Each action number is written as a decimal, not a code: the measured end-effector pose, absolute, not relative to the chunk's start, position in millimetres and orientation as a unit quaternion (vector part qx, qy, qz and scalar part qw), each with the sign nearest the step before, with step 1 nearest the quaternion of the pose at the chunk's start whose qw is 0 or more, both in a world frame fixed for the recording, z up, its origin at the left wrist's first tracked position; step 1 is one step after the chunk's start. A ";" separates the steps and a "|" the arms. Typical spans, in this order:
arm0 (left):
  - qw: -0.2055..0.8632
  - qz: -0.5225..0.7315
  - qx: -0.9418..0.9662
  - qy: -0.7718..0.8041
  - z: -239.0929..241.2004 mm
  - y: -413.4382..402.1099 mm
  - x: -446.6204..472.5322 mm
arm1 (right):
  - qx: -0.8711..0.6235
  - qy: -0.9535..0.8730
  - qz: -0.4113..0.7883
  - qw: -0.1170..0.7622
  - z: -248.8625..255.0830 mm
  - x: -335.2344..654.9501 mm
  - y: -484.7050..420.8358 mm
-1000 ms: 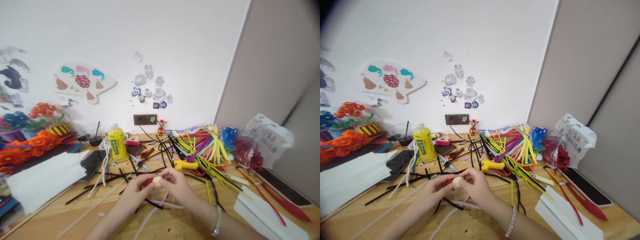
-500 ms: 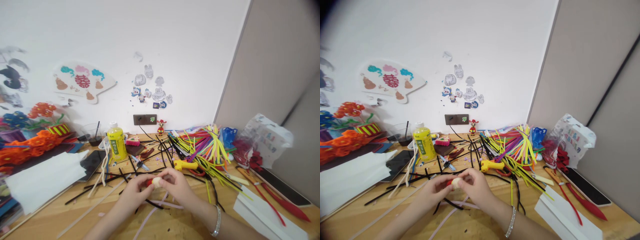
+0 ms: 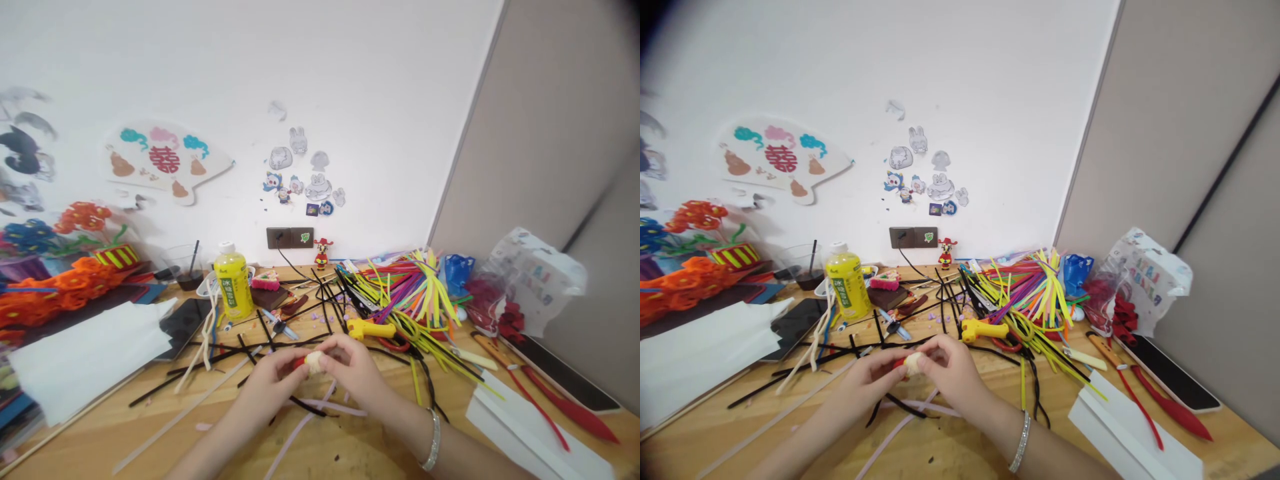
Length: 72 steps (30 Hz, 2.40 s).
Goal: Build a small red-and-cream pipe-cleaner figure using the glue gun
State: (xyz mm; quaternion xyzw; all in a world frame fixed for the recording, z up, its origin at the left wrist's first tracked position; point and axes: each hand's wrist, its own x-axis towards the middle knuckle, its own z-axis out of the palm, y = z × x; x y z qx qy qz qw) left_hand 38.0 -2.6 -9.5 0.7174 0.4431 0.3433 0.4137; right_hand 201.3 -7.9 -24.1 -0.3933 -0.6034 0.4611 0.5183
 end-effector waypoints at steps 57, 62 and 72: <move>0.445 0.366 0.672 0.465 -3.6 -5.4 42.0 | -0.403 -0.608 0.442 0.522 -27.8 200.9 -6.3; 0.451 0.364 0.679 0.451 -5.0 -5.7 40.3 | -0.398 -0.605 0.445 0.527 -27.9 201.3 -5.8; 0.470 0.367 0.663 0.453 -5.3 -5.1 40.9 | -0.404 -0.605 0.441 0.526 -23.7 200.4 -7.1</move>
